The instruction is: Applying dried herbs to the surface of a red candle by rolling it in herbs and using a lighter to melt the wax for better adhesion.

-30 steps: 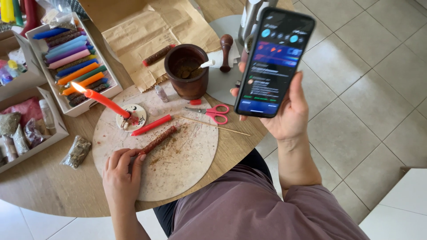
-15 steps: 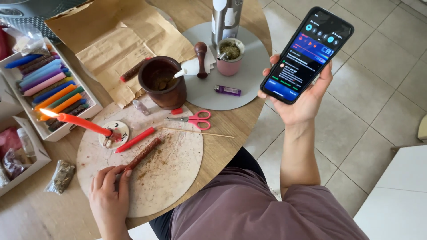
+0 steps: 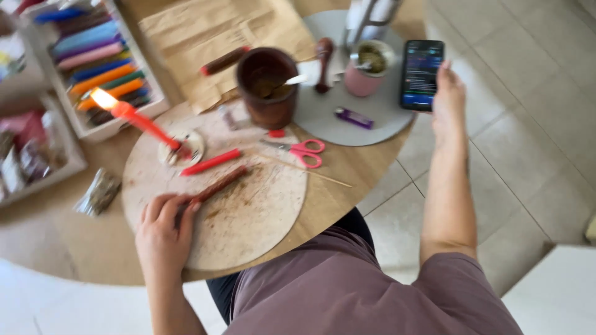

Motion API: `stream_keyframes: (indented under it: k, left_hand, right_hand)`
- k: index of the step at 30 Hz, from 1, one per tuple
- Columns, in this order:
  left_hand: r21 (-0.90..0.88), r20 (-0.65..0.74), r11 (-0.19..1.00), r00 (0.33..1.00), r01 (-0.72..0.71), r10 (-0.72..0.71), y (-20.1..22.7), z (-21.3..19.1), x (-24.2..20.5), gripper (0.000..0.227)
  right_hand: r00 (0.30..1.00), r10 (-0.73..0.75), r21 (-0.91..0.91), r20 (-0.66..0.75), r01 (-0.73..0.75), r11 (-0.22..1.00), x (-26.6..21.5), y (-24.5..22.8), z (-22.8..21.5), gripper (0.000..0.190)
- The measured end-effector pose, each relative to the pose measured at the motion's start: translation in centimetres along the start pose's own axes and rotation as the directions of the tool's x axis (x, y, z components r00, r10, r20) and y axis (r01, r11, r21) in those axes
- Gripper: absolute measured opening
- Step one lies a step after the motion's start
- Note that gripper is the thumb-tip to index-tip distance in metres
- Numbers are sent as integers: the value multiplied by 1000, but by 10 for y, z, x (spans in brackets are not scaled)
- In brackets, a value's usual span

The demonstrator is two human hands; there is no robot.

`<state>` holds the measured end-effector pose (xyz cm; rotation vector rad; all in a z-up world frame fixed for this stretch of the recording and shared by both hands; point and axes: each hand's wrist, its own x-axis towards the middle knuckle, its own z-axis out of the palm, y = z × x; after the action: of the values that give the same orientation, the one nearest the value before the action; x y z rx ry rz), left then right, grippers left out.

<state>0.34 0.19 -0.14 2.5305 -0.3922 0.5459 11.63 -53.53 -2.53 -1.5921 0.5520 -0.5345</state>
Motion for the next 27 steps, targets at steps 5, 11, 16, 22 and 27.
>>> stream_keyframes:
  k: [5,11,16,22,27]
  left_hand:
    - [11,30,998,998,60,-60,5,-6,0,16]
    - [-15,34,998,997,66,-66,4,-6,2,18]
    - [-16,42,997,997,70,-70,4,-8,3,19]
    - [-18,33,999,999,41,-40,0,-6,2,19]
    - [6,-5,999,999,37,-37,-4,-3,1,11]
  right_hand:
    - [968,-226,-401,111,252,881,55,46,-11,40]
    - [753,-593,-656,285,605,452,34,42,-31,20]
    - [658,-744,-637,115,623,454,-91,-28,13,35]
    - [455,-624,-250,636,886,391,-212,-77,117,3]
    - [323,-490,-145,810,919,366,-226,-64,159,16]
